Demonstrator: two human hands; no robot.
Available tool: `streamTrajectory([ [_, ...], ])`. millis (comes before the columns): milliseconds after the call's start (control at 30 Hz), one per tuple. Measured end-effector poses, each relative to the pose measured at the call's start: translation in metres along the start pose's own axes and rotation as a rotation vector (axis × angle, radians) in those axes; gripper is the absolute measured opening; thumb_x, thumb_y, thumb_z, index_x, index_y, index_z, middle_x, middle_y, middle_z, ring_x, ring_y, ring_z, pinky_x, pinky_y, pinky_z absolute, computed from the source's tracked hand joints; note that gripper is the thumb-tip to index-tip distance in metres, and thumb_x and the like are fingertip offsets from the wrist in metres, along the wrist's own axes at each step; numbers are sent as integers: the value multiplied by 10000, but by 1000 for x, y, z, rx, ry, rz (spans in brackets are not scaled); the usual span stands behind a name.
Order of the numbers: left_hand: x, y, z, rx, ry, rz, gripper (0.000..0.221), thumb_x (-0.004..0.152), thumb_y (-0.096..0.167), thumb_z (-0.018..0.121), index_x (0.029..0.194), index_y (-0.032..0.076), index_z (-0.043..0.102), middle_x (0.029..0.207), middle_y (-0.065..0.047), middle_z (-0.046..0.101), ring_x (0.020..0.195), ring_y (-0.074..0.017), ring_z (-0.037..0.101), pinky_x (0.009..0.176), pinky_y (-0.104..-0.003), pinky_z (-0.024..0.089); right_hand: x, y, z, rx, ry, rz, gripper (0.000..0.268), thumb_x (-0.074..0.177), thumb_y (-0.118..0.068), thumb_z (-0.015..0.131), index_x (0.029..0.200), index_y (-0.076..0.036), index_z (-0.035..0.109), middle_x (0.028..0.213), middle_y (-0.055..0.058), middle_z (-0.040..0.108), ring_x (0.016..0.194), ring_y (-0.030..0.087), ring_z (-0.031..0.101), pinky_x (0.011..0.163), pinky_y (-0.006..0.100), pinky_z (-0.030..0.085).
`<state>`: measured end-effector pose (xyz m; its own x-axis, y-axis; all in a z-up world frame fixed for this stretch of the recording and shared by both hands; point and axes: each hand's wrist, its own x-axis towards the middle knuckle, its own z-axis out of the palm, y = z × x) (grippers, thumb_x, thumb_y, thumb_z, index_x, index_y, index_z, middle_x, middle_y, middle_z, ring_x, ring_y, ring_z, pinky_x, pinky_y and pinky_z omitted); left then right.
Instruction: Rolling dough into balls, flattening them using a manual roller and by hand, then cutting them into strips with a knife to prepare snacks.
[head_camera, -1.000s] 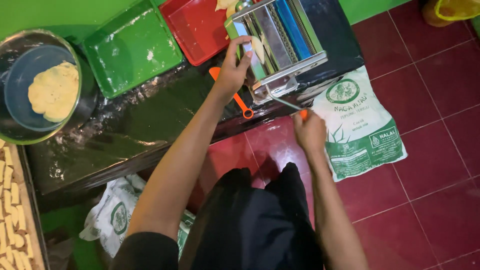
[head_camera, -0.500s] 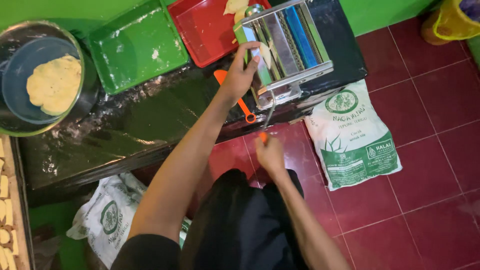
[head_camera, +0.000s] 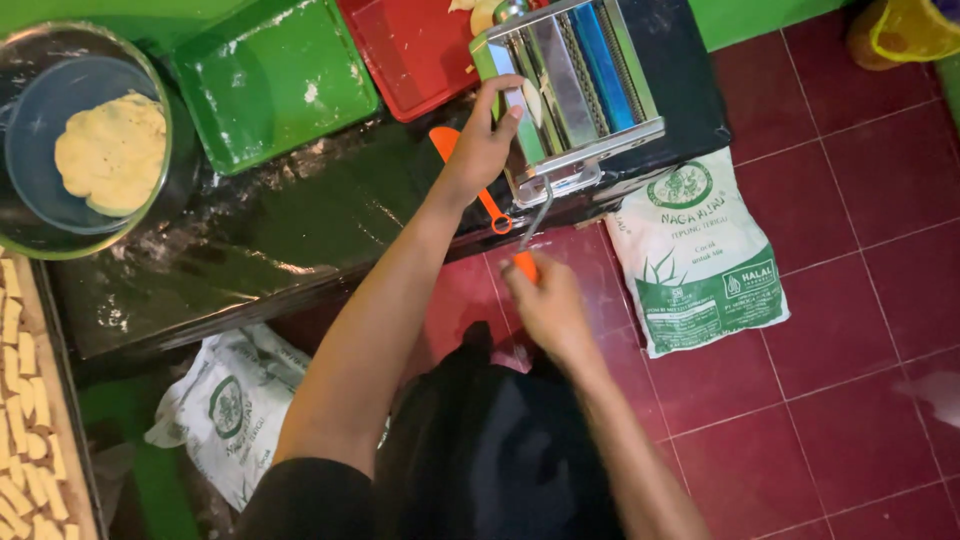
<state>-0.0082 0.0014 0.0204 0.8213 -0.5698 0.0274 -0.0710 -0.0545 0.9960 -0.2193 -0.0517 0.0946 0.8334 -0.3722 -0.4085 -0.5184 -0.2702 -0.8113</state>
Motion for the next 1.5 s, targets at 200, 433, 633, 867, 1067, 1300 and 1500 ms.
streamTrajectory([
  [200, 4, -12, 4, -10, 40, 8, 294, 1079, 111, 497, 1360, 183, 452, 1403, -70, 522, 1280, -229, 503, 1088, -379, 388, -5, -18, -38, -109, 145, -102, 272, 881, -257, 631, 754, -16, 623, 571, 68, 541, 520, 200, 432, 508, 370, 396],
  [433, 5, -17, 2, -20, 46, 65, 326, 1062, 62, 502, 1365, 178, 466, 1356, -48, 549, 1239, -213, 528, 1069, -363, 411, 6, -9, -74, -205, 291, -88, 235, 884, -198, 626, 867, 32, 670, 625, 117, 613, 539, 219, 477, 532, 367, 429],
  [633, -3, 5, -1, -84, -12, -87, 288, 1104, 163, 482, 1384, 219, 448, 878, -19, 567, 651, -100, 533, 604, -284, 465, 31, 31, -88, -358, 471, -190, 234, 911, -144, 624, 794, 59, 626, 623, 168, 586, 516, 293, 430, 571, 417, 440],
  [867, -7, 16, 0, -165, -27, -135, 313, 1100, 190, 487, 1407, 196, 425, 761, -34, 566, 592, -126, 599, 556, -302, 488, 90, 133, -46, -293, 367, 56, 290, 955, -173, 647, 1102, 76, 671, 645, 121, 597, 491, 249, 508, 477, 382, 452],
  [1067, 1, -17, 10, -254, 199, -66, 833, 981, 180, 634, 1629, 141, 111, 1663, -210, 257, 1506, -339, 331, 1212, -444, 311, 92, 175, 23, -241, 323, 18, 326, 909, -272, 639, 866, 47, 688, 644, 186, 643, 518, 357, 564, 526, 466, 475],
  [1300, 20, 17, 39, -1131, 553, -538, 830, 893, 455, 755, 1589, 208, 377, 1570, -178, 428, 1318, -283, 546, 1012, -328, 503, 66, 143, 53, 65, 112, 127, 253, 885, -279, 646, 764, -57, 641, 615, 111, 557, 662, 249, 568, 589, 369, 446],
  [1500, 23, -2, 44, -1176, 608, -518, 647, 954, 505, 692, 1508, 239, 492, 1521, -37, 523, 1374, -180, 506, 1174, -357, 416, 34, 64, 65, 119, -105, 260, 215, 887, -260, 603, 859, -69, 697, 725, 147, 676, 755, 271, 686, 699, 391, 539],
])
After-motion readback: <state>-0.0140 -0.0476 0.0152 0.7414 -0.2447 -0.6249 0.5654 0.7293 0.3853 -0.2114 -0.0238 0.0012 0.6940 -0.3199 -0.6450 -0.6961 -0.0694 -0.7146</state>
